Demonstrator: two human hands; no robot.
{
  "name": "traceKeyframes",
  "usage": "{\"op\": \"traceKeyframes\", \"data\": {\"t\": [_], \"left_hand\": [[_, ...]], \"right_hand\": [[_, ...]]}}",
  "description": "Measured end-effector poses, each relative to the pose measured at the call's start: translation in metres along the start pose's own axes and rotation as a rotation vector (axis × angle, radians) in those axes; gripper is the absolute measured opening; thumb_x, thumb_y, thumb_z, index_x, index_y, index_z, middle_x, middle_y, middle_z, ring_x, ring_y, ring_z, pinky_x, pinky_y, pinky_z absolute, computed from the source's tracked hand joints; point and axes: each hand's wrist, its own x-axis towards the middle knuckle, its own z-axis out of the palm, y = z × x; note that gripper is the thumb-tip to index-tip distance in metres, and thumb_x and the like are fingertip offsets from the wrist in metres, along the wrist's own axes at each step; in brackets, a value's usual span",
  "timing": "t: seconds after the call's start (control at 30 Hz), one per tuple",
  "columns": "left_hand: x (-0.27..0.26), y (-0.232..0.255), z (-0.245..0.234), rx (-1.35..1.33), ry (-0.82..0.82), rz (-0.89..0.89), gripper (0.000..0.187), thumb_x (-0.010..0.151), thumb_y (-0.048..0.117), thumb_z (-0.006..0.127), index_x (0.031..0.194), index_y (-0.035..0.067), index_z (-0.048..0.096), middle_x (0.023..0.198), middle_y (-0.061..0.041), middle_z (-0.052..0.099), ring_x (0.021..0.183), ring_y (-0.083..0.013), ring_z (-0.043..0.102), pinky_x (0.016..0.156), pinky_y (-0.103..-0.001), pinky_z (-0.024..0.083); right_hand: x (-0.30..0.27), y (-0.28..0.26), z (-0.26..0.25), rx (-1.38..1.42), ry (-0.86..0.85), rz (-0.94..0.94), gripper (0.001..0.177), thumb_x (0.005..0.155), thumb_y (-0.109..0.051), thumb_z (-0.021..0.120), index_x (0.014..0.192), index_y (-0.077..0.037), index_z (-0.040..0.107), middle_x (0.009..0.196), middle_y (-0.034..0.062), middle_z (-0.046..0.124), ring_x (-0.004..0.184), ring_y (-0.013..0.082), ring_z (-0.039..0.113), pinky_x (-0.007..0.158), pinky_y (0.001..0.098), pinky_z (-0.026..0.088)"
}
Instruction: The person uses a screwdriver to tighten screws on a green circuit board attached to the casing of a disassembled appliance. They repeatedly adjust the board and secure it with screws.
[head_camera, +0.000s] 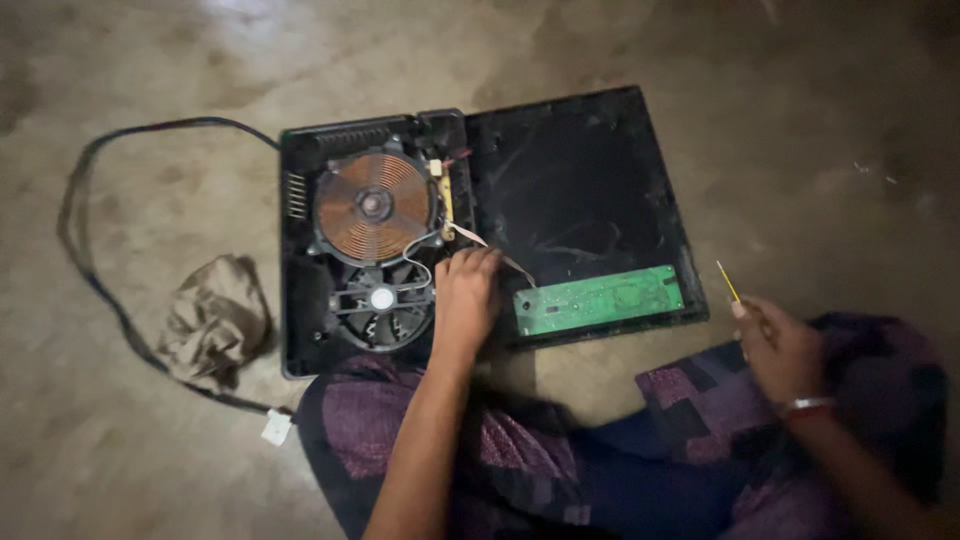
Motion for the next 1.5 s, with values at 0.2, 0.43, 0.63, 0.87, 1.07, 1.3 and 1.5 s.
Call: {"op": "traceKeyframes", "data": {"t": [0.2, 0.43, 0.63, 0.87, 1.07, 1.3, 1.5], "left_hand": [[-0.018, 0.003, -0.005, 0.14, 0.106, -0.05, 0.053, 0.086, 0.005, 0.067, 0.138, 0.005, 0.059, 0.141, -0.012, 0.062, 0.13, -0.0297, 0.056, 0.104, -0.047, 0.043], [-0.041, 0.012, -0.001, 0.327, 0.107, -0.263, 0.093, 0.076, 0.027, 0.08, 0.155, 0.008, 0.035, 0.156, -0.013, 0.045, 0.139, -0.0321, 0.046, 0.108, -0.055, 0.039], [-0.06, 0.03, 0.012, 0.354, 0.145, -0.276, 0.091, 0.078, 0.03, 0.08, 0.155, 0.009, 0.037, 0.157, -0.012, 0.046, 0.141, -0.0303, 0.046, 0.109, -0.054, 0.039], [-0.04, 0.015, -0.039, 0.579, 0.078, -0.137, 0.08, 0.086, 0.03, 0.075, 0.155, 0.014, 0.039, 0.158, -0.007, 0.046, 0.144, -0.026, 0.043, 0.112, -0.054, 0.037], [-0.058, -0.009, -0.12, 0.611, 0.075, -0.254, 0.085, 0.082, 0.036, 0.075, 0.153, 0.007, 0.041, 0.154, -0.012, 0.048, 0.143, -0.0285, 0.043, 0.111, -0.051, 0.036], [-0.059, 0.01, -0.119, 0.483, 0.139, -0.256, 0.077, 0.084, 0.041, 0.074, 0.146, 0.004, 0.048, 0.146, -0.012, 0.057, 0.137, -0.0281, 0.049, 0.11, -0.049, 0.036], [-0.056, 0.008, -0.115, 0.502, 0.092, -0.264, 0.078, 0.088, 0.044, 0.07, 0.151, 0.004, 0.045, 0.143, -0.012, 0.058, 0.137, -0.0279, 0.049, 0.111, -0.049, 0.036]], "right_hand": [[0.017, 0.008, 0.033, 0.03, 0.049, -0.127, 0.03, 0.106, -0.029, 0.065, 0.121, -0.004, 0.07, 0.086, 0.0179, 0.072, 0.075, 0.0282, 0.071, 0.069, 0.0389, 0.054], [0.036, 0.002, 0.063, -0.035, 0.06, -0.422, 0.033, 0.102, -0.02, 0.058, 0.132, -0.007, 0.063, 0.118, 0.0253, 0.068, 0.106, 0.0469, 0.064, 0.092, 0.0527, 0.053], [0.022, -0.02, 0.052, -0.162, -0.046, -0.277, 0.031, 0.101, -0.017, 0.056, 0.131, -0.015, 0.063, 0.118, 0.0248, 0.066, 0.103, 0.0494, 0.063, 0.087, 0.0575, 0.051], [0.017, -0.015, 0.053, -0.231, -0.039, -0.308, 0.029, 0.101, -0.019, 0.057, 0.129, -0.017, 0.063, 0.114, 0.0237, 0.067, 0.102, 0.0479, 0.065, 0.086, 0.0579, 0.052], [0.012, -0.021, 0.049, -0.236, -0.084, -0.263, 0.031, 0.101, -0.02, 0.055, 0.132, -0.017, 0.06, 0.111, 0.0239, 0.066, 0.098, 0.0478, 0.066, 0.083, 0.0586, 0.052], [0.016, -0.006, 0.07, -0.073, 0.046, -0.277, 0.034, 0.101, -0.014, 0.053, 0.135, -0.013, 0.055, 0.112, 0.027, 0.065, 0.1, 0.0499, 0.064, 0.085, 0.0587, 0.051], [0.01, -0.024, 0.054, -0.05, 0.027, -0.145, 0.042, 0.102, -0.01, 0.05, 0.144, -0.008, 0.046, 0.119, 0.0336, 0.062, 0.103, 0.0532, 0.062, 0.087, 0.0588, 0.051]]}}
